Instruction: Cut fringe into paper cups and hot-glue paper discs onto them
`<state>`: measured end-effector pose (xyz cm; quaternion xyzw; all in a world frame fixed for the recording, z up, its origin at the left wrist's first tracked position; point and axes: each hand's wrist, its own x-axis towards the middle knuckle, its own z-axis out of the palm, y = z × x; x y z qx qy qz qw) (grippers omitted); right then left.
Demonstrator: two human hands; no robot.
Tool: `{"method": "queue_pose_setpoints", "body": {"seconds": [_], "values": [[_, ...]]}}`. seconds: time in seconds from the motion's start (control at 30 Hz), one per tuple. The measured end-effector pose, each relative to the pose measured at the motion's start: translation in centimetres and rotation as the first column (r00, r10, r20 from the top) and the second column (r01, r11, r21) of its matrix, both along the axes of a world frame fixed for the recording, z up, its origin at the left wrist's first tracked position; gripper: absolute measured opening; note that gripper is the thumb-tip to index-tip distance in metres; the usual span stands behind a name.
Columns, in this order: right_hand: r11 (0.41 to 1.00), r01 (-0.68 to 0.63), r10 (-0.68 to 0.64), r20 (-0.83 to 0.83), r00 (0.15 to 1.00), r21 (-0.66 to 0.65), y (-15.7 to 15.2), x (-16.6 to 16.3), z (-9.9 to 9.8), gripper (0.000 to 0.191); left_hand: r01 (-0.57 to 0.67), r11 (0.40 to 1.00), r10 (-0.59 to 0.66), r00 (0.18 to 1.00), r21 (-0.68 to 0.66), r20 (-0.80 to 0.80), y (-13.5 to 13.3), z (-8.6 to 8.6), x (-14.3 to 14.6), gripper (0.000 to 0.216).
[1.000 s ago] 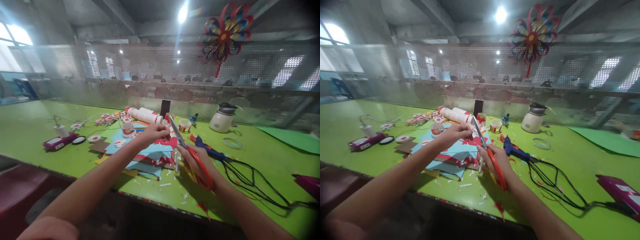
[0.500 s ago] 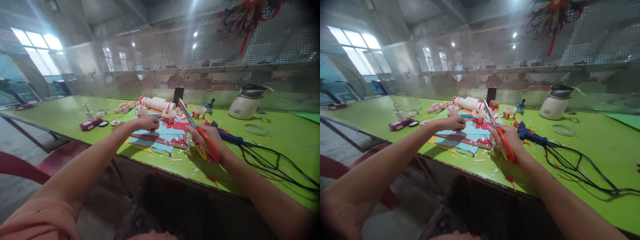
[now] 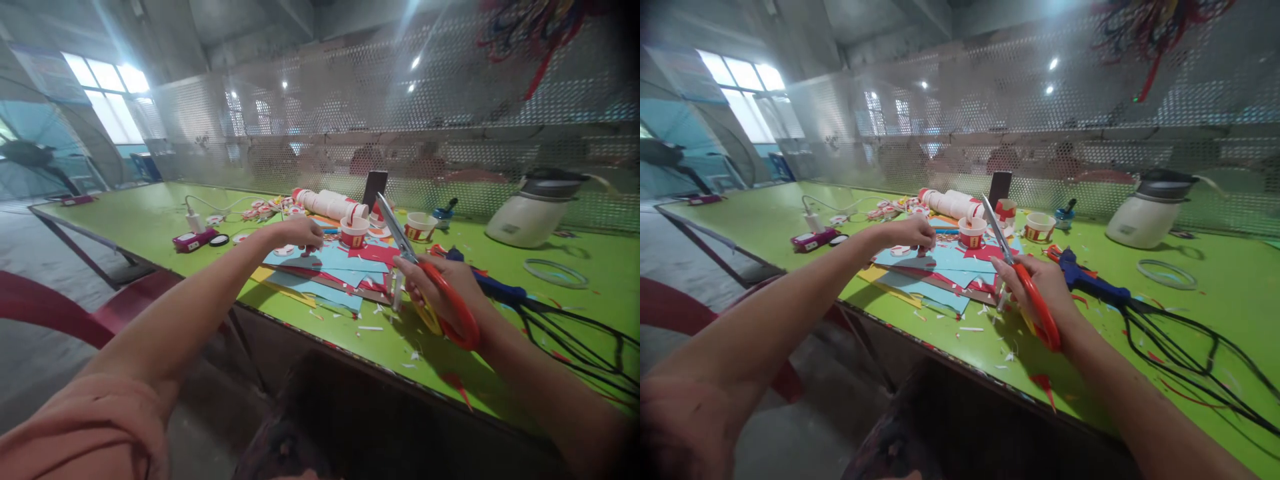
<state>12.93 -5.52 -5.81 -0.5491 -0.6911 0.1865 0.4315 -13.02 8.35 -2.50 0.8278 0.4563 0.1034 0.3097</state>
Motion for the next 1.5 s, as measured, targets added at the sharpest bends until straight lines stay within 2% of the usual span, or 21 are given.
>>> {"method": "queue_pose_setpoints", "body": {"seconds": [0.17,0.33,0.43,0.53,0.67,0.77,0.9,1.1,1.3,1.5], "values": [[1.0,0.004,-0.004,0.023,1.0,-0.02,-0.1,-0.1,-0.2,0.044,-0.096,0.992,0.09,0.993,0.079,0.079,-0.9,1.0,-1.9,0.009],[0.998,0.049,-0.049,0.016,0.999,-0.043,0.1,-0.2,-0.3,0.045,-0.096,0.993,0.096,0.995,0.067,0.01,-2.0,-0.1,-3.4,0.011],[0.998,0.05,-0.05,0.014,0.999,-0.032,0.0,-0.4,-0.2,0.045,-0.05,0.995,0.055,0.997,0.085,-0.058,-1.9,-0.8,-2.8,0.011],[0.999,0.041,-0.04,0.004,0.999,-0.033,-0.1,-0.4,0.0,0.044,-0.053,0.981,0.081,0.986,0.185,-0.146,-1.5,-1.1,-1.5,0.009],[1.0,0.028,-0.028,0.021,0.999,-0.013,0.0,-0.2,-0.2,0.045,-0.022,0.954,0.092,0.971,0.301,-0.222,-1.5,-1.4,0.4,0.018],[0.999,0.041,-0.041,0.025,0.999,0.01,0.1,-0.2,-0.3,0.046,0.023,0.945,0.067,0.962,0.325,-0.264,-1.9,-1.7,1.2,0.023],[1.0,0.012,-0.013,0.041,0.999,0.024,0.1,-0.1,-0.3,0.043,0.064,0.945,0.038,0.952,0.32,-0.303,-2.1,-1.6,1.2,0.019],[0.999,-0.01,0.006,0.084,0.996,0.04,0.2,0.1,-0.6,0.039,0.08,0.951,0.025,0.944,0.3,-0.33,-2.2,-1.5,0.7,0.013],[0.999,-0.005,0.001,0.085,0.996,0.045,0.2,0.0,-0.5,0.04,0.088,0.915,0.038,0.952,0.393,-0.303,-2.3,-2.5,0.9,0.011],[0.998,-0.002,-0.002,0.063,0.998,0.064,0.2,0.1,-0.6,0.038,0.104,0.902,0.006,0.968,0.42,-0.252,-2.5,-3.1,0.2,0.007]]}}
